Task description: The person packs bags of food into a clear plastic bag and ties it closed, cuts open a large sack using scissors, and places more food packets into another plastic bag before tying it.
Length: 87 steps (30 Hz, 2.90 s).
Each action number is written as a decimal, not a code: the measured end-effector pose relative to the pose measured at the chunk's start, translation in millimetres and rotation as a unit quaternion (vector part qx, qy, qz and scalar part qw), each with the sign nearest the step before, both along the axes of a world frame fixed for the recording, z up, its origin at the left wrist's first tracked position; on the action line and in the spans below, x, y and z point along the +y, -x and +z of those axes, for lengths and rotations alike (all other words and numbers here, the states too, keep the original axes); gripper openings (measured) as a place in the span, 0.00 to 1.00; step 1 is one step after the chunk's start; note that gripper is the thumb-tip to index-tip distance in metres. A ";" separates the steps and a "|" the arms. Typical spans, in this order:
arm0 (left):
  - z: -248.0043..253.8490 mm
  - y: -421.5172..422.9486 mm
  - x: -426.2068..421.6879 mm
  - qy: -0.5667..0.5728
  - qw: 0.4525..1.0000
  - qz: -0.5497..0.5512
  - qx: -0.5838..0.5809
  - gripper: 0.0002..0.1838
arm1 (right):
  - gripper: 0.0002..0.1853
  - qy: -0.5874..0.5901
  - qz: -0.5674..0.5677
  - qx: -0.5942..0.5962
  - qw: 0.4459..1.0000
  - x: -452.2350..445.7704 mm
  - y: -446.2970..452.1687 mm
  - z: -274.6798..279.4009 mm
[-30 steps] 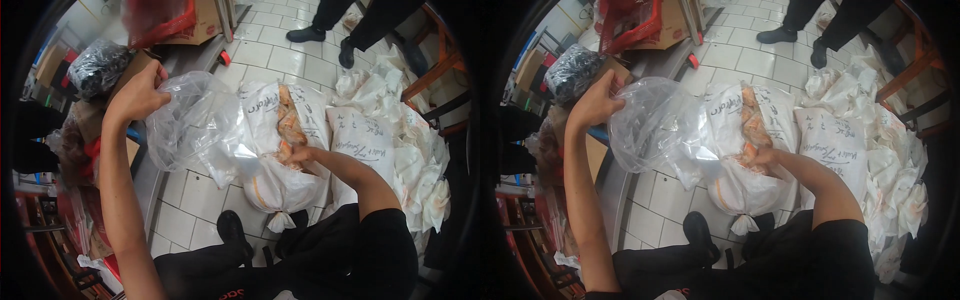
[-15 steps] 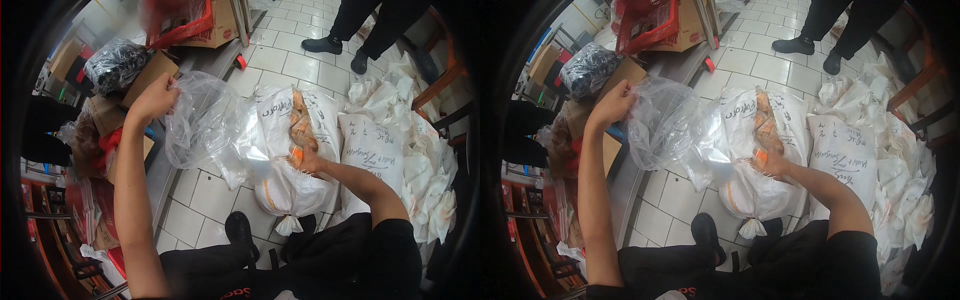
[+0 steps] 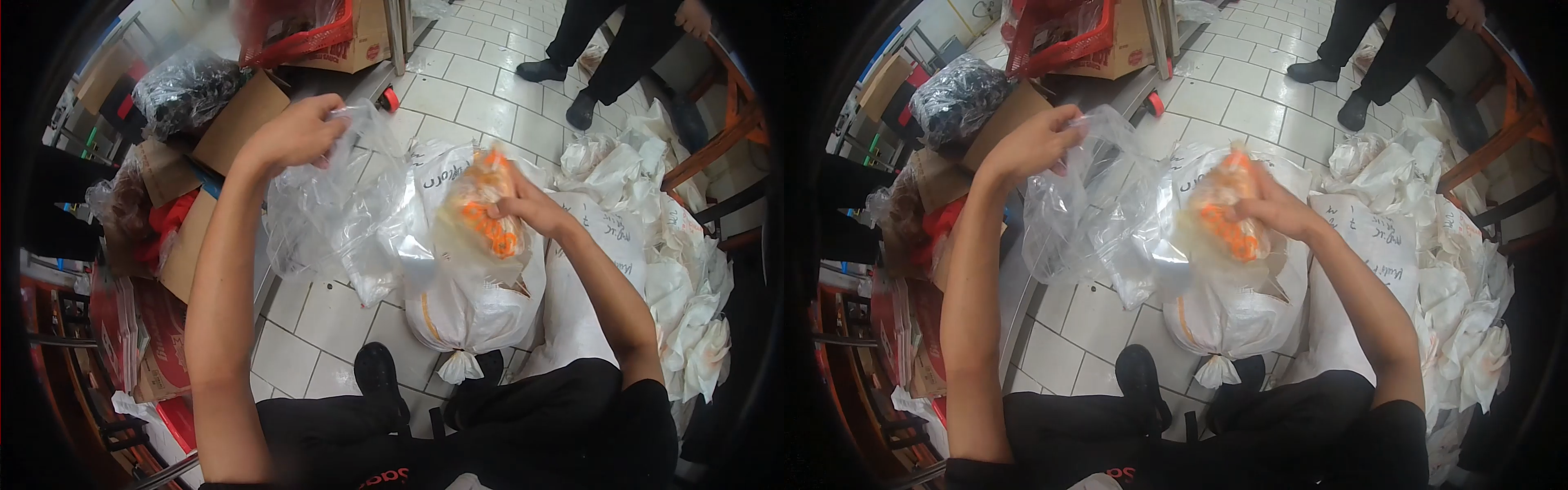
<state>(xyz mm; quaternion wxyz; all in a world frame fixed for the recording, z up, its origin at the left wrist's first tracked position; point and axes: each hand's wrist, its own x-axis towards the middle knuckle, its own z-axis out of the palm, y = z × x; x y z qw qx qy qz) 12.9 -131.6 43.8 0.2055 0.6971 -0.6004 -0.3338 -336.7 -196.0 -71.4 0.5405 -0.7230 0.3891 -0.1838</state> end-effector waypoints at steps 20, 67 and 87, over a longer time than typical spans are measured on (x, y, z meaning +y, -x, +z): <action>-29.1 34.1 137.5 -0.054 0.884 0.189 0.425 0.08 | 0.19 -0.360 0.294 -0.017 0.885 9.4 -65.5 -81.2; -82.6 19.7 242.5 0.059 0.793 0.315 0.519 0.22 | 0.50 0.175 0.078 -0.156 0.969 10.7 -105.7 47.5; -144.9 -3.0 231.6 0.108 0.807 0.452 0.365 0.19 | 0.09 -0.135 0.246 -0.086 0.956 59.3 -176.8 -136.7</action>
